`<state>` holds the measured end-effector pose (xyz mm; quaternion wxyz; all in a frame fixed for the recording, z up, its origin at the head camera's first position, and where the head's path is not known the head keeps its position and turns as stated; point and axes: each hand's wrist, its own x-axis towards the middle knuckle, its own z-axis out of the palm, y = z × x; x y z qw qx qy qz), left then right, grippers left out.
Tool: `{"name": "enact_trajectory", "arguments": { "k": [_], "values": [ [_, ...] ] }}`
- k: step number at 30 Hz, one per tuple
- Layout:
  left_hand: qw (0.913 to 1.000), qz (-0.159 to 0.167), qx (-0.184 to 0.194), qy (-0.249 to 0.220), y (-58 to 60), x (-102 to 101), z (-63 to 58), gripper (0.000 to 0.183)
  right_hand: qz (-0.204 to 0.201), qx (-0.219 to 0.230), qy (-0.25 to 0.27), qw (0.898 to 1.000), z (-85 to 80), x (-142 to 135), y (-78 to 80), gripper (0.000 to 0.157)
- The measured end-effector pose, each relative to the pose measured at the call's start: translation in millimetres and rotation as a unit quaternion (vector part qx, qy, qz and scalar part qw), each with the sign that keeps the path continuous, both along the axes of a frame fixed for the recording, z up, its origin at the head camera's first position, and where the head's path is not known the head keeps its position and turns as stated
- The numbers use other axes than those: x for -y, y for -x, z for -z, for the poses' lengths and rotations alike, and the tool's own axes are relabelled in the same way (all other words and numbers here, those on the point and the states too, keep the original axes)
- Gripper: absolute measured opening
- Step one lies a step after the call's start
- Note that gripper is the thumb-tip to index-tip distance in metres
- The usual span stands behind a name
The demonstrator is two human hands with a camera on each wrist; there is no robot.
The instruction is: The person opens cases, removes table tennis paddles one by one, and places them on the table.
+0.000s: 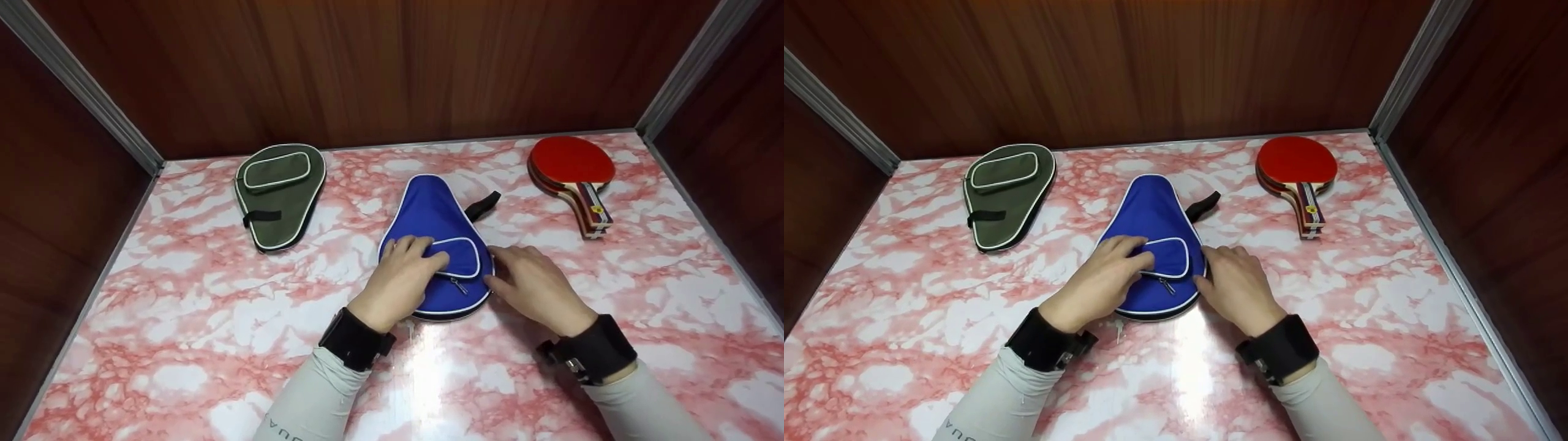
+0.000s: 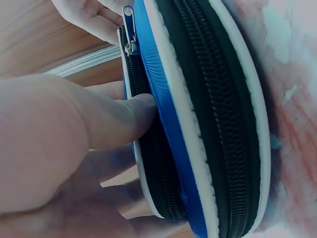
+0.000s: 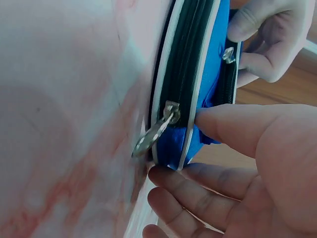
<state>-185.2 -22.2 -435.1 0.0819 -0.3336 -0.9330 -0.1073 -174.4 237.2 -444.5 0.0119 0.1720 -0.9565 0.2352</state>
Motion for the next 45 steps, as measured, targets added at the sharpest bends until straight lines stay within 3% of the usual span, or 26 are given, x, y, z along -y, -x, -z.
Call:
{"name": "enact_trajectory", "arguments": {
  "k": [3, 9, 15, 24, 32, 36, 45],
  "values": [
    [0.9998, -0.006, 0.016, 0.012, -1.6, -1, -1.5, 0.046, 0.005, -0.002, -0.001, 1.000, -0.6, 0, -0.2, 0.053],
    [0.9991, -0.012, 0.039, 0.012, -2.3, -1, -2.5, 0.032, 0.015, 0.019, -0.020, 1.000, -6.9, 0, -3.1, 0.047],
    [0.9989, -0.016, 0.044, 0.009, -1.4, -2, -0.7, 0.030, -0.007, 0.009, -0.039, 0.999, -10.0, -6, -4.7, 0.006],
    [0.9988, -0.019, 0.042, 0.018, -1.6, -3, 0.8, 0.040, -0.007, 0.015, -0.044, 0.999, -4.1, -8, -2.8, 0.008],
    [0.9989, -0.020, 0.038, 0.020, -2.2, -2, 0.4, 0.041, -0.035, 0.030, -0.065, 0.997, -9.9, -7, -4.6, 0.003],
    [0.9987, -0.021, 0.043, 0.018, -2.5, -2, 0.4, 0.041, -0.046, 0.036, -0.072, 0.996, -12.7, -5, -6.8, 0.011],
    [0.9988, -0.020, 0.042, 0.016, -3.3, -2, -0.4, 0.042, -0.028, 0.065, -0.077, 0.995, -11.7, -3, -8.8, 0.017]
  ]
}}
